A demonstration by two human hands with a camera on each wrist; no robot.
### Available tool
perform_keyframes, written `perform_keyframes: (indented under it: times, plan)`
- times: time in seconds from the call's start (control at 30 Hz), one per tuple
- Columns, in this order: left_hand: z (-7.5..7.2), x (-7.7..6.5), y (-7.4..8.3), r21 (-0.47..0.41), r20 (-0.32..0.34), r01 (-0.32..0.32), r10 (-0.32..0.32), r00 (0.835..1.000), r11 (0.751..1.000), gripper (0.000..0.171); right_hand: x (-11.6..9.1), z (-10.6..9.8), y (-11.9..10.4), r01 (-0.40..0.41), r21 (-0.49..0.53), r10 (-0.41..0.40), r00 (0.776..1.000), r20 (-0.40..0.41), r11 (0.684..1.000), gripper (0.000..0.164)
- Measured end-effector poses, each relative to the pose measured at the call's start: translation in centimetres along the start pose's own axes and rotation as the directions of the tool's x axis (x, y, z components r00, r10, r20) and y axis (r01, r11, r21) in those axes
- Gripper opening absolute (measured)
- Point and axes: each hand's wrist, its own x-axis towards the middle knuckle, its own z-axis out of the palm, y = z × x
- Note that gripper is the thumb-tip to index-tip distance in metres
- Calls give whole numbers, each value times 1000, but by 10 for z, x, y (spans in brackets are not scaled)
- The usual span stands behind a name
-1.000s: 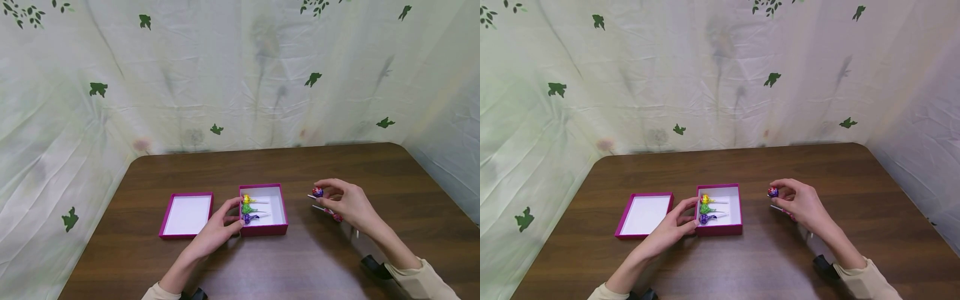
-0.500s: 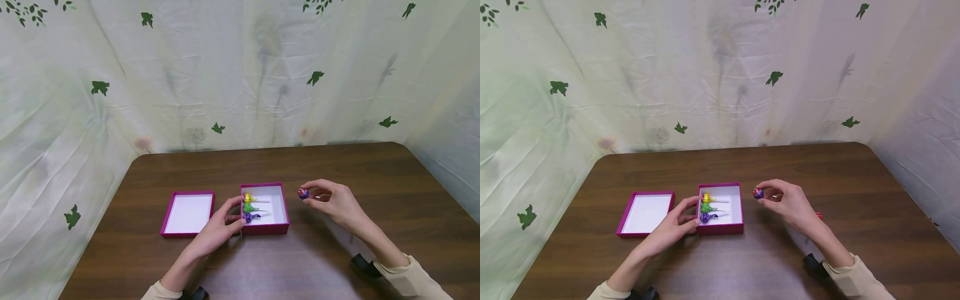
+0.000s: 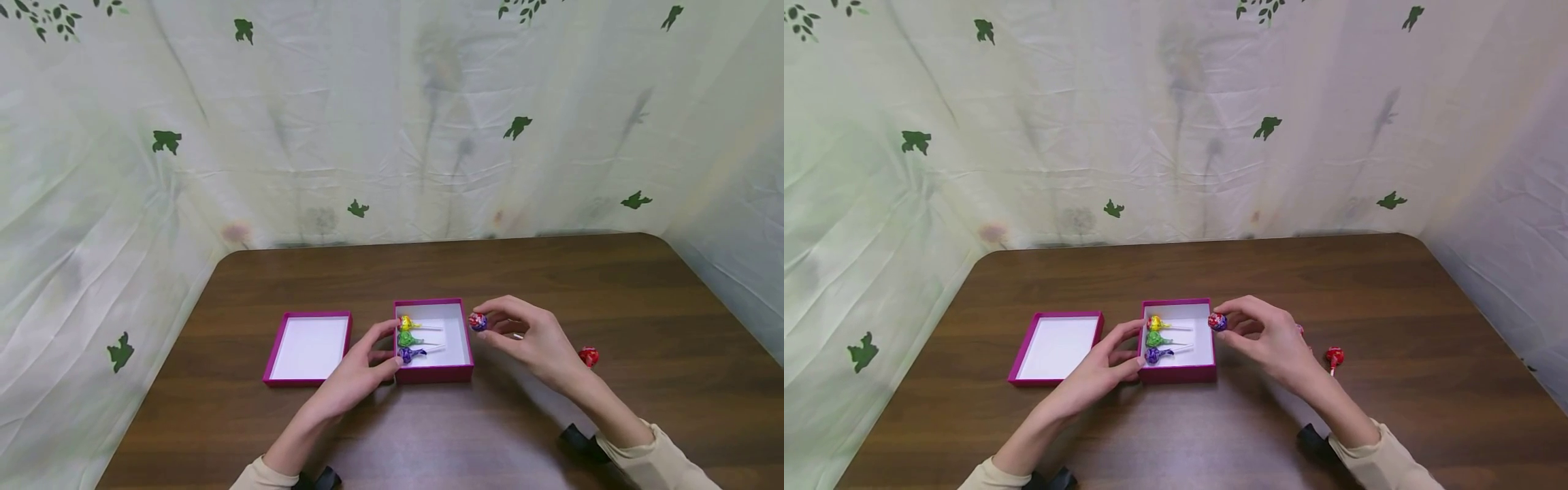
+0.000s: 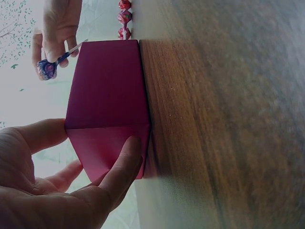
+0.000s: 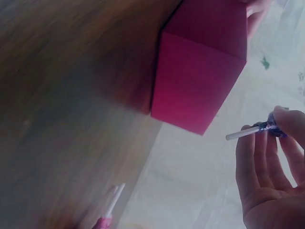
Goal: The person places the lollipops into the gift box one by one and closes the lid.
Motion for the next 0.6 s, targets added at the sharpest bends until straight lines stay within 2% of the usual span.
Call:
perform_keyframes:
  times: [0.17,0.43,0.6]
  plan:
    - [0,0,0,-3,2,-6,6,1000,1000,58,4,6,-12,29,22,-29,999,20,999,32]
    - [-1,1,-2,20,1,10,-10,1000,1000,57,14,20,6,103,53,-106,993,60,993,36]
    - [-1,1,-1,24,-1,13,-13,1000,1000,57,20,25,5,105,75,-111,990,87,992,37]
